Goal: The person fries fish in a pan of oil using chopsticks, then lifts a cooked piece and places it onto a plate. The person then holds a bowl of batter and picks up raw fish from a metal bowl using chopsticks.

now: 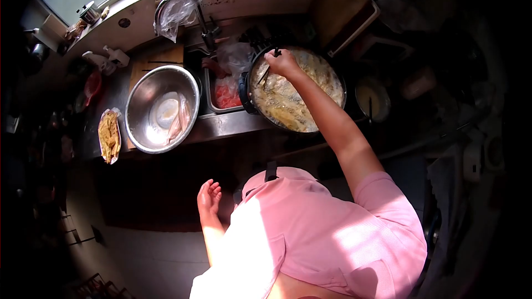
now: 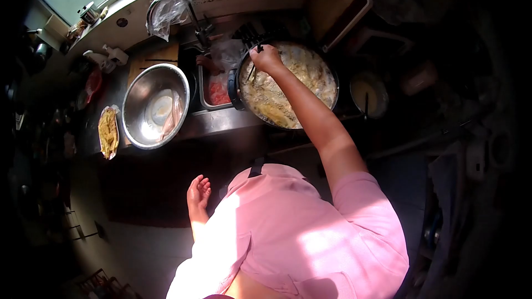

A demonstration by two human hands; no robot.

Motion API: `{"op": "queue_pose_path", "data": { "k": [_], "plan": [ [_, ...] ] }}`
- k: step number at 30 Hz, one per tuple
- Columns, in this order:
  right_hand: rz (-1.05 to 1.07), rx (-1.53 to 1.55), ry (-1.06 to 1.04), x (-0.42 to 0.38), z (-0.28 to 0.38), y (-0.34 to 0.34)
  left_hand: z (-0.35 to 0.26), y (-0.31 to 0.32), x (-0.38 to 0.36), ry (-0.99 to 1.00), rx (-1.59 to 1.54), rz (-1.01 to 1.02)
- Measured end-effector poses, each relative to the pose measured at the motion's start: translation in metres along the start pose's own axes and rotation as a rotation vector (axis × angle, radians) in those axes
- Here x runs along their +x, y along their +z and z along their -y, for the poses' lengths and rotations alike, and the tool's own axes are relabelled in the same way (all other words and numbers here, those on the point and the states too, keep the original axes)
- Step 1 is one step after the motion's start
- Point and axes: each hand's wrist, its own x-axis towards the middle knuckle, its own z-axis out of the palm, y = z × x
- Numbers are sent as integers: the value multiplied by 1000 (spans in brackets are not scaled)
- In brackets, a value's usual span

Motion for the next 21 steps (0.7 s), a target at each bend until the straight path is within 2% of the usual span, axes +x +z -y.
{"op": "queue_pose_path", "data": {
  "k": [3, 11, 17, 21],
  "plan": [
    [21, 40, 14, 5, -14, -4, 6, -1, 2, -12, 14, -19],
    [-69, 22, -206, 1, 16, -7, 13, 15, -5, -22, 17, -40],
    [55, 6, -428, 12, 23, -5, 20, 15, -6, -15, -12, -40],
    [109, 19, -412, 25, 17, -12, 21, 23, -13, -11, -1, -61]
  ]
}}
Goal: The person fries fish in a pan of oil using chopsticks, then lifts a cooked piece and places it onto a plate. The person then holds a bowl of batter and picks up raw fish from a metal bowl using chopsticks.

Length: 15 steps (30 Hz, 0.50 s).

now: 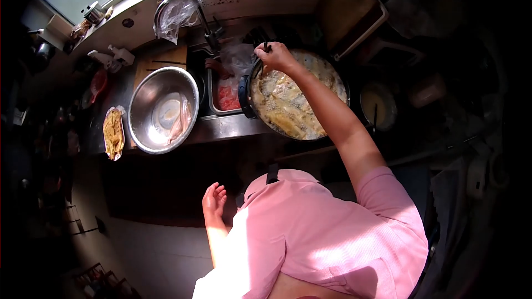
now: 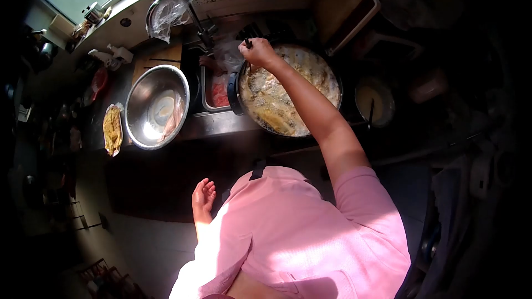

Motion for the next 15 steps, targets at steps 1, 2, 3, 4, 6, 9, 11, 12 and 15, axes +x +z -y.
{"op": "queue_pose_path", "data": {
  "k": [1, 2, 3, 4, 6, 9, 11, 12, 15],
  "plan": [
    [12, 12, 61, 0, -3, -4, -1, 3, -2, 1, 0, 1],
    [22, 22, 122, 1, -5, -9, 0, 5, -2, 2, -3, -2],
    [2, 54, 169, -1, -4, -12, 0, 8, -1, 8, 3, 2],
    [2, 54, 169, -2, -5, -12, 0, 11, 0, 12, 10, 8],
    [-39, 70, 154, -2, -8, -12, 0, 16, 0, 10, 19, 7],
    [-47, 65, 90, -1, -4, -10, -1, 26, -1, 9, 33, 7],
    [-43, 80, 63, 0, -4, -6, -1, 29, -2, 8, 40, 3],
    [-37, 91, 34, 0, -3, -5, -1, 31, -2, 8, 42, 5],
    [-21, 74, 41, 1, -4, -9, -1, 37, -4, 9, 47, 0]
  ]
}}
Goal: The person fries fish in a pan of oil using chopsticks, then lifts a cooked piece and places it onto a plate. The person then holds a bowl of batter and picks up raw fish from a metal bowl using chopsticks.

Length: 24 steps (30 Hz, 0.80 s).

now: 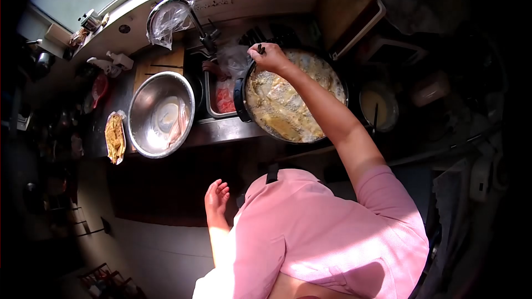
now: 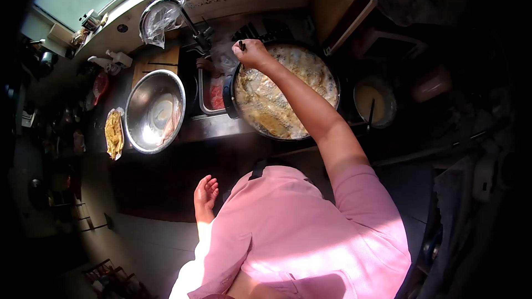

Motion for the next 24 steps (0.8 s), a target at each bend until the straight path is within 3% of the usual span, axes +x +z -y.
{"op": "queue_pose_path", "data": {
  "k": [8, 15, 24],
  "plan": [
    [23, 123, 67, -4, -14, -14, 6, 3, -1, -6, -1, -3],
    [-82, 131, -89, -8, -20, -10, 6, 10, -5, -4, 13, -20],
    [150, 98, -139, 9, -19, -5, 19, -1, -5, -2, -35, -39]
  ]
}}
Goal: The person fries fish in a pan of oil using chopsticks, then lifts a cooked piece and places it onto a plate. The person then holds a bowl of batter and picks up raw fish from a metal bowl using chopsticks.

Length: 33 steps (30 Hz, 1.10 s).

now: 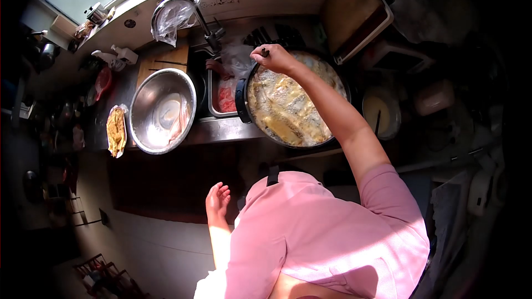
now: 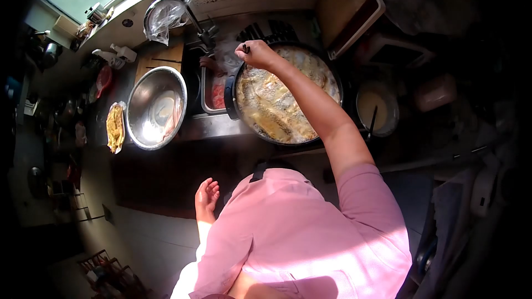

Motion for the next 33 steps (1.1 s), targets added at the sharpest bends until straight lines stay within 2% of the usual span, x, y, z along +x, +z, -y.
{"op": "queue_pose_path", "data": {
  "k": [9, 16, 19, 24, 26, 29, 31, 33],
  "plan": [
    [282, -346, -63, 34, 11, 25, 13, -7, -15, 8, -71, -37],
    [456, -406, 38, 44, 44, 25, 28, -23, -28, -12, -121, -95],
    [475, -380, -13, 50, 35, 23, 28, -24, -34, -13, -134, -110],
    [454, -371, 20, 42, 49, -6, 26, -19, -35, -11, -117, -108],
    [308, -291, 67, 27, 56, -22, 22, -17, -33, 0, -109, -102],
    [195, -138, 76, 5, 43, -37, 17, -14, -27, 6, -93, -67],
    [162, -162, 71, -8, 29, -41, 13, -9, -24, 5, -51, -52],
    [14, -75, 42, -20, 15, -42, 8, -4, -22, 10, -28, -52]
  ]
}}
